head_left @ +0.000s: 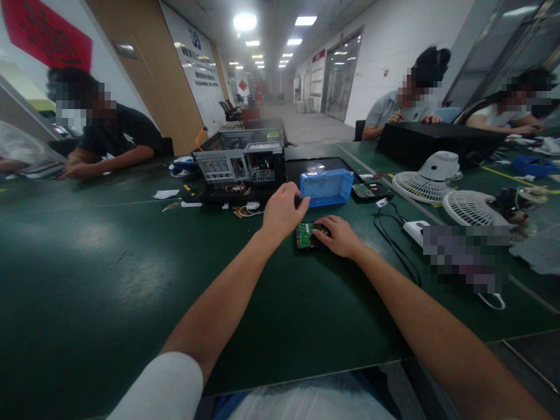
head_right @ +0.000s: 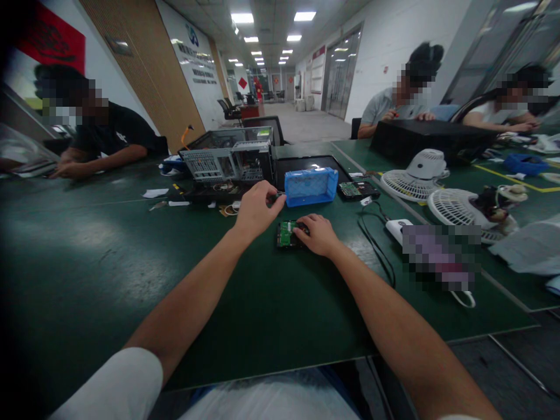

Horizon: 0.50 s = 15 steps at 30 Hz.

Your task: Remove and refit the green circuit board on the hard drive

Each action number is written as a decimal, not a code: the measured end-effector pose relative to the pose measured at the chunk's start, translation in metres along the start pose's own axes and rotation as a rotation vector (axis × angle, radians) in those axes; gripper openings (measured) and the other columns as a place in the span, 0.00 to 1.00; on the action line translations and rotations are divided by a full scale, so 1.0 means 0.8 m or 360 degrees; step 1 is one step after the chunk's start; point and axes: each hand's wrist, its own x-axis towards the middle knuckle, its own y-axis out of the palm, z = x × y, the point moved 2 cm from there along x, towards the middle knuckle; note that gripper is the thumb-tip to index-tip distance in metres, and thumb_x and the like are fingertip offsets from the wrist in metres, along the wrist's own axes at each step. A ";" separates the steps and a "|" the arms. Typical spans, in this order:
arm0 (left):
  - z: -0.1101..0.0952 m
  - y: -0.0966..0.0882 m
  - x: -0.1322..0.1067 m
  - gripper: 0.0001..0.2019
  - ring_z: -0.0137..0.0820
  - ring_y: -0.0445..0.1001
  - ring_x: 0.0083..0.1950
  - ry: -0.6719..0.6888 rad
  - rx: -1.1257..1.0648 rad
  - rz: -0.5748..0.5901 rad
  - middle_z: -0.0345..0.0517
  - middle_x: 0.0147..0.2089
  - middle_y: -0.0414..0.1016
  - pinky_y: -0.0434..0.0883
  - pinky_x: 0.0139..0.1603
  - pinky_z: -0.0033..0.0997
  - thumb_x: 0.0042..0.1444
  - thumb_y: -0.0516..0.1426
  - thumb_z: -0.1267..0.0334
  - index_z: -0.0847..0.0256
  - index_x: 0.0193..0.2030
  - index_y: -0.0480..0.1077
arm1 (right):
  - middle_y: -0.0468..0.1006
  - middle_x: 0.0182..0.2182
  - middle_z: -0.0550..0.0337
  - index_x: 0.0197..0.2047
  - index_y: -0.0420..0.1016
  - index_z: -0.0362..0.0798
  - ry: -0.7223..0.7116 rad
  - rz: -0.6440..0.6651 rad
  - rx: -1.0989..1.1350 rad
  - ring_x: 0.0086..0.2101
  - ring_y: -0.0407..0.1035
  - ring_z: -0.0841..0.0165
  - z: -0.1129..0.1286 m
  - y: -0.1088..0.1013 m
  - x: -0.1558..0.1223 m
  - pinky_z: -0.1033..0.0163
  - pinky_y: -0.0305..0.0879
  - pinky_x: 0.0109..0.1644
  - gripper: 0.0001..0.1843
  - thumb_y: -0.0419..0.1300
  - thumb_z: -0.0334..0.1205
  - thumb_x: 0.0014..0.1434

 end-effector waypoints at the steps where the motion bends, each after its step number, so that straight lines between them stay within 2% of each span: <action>1: 0.000 -0.001 0.000 0.07 0.36 0.73 0.43 -0.0002 0.0002 0.0004 0.48 0.42 0.73 0.72 0.45 0.37 0.61 0.60 0.61 0.58 0.38 0.66 | 0.77 0.51 0.50 0.56 0.76 0.54 -0.0002 -0.0001 0.0000 0.51 0.69 0.55 0.000 0.000 0.000 0.50 0.63 0.56 0.21 0.53 0.55 0.69; 8: 0.002 -0.004 0.004 0.01 0.38 0.73 0.48 0.0041 -0.0004 0.0073 0.49 0.46 0.73 0.72 0.50 0.39 0.63 0.58 0.66 0.58 0.41 0.71 | 0.77 0.51 0.50 0.56 0.76 0.54 -0.0007 -0.0007 0.0011 0.51 0.69 0.56 -0.001 0.001 -0.001 0.50 0.63 0.56 0.21 0.53 0.55 0.69; 15: 0.004 -0.005 0.005 0.09 0.38 0.74 0.51 0.0061 -0.0014 0.0105 0.49 0.49 0.74 0.73 0.53 0.40 0.64 0.55 0.71 0.56 0.44 0.74 | 0.77 0.51 0.50 0.55 0.77 0.54 0.0003 -0.0003 0.0002 0.51 0.69 0.55 -0.002 0.001 0.000 0.49 0.63 0.56 0.22 0.53 0.56 0.68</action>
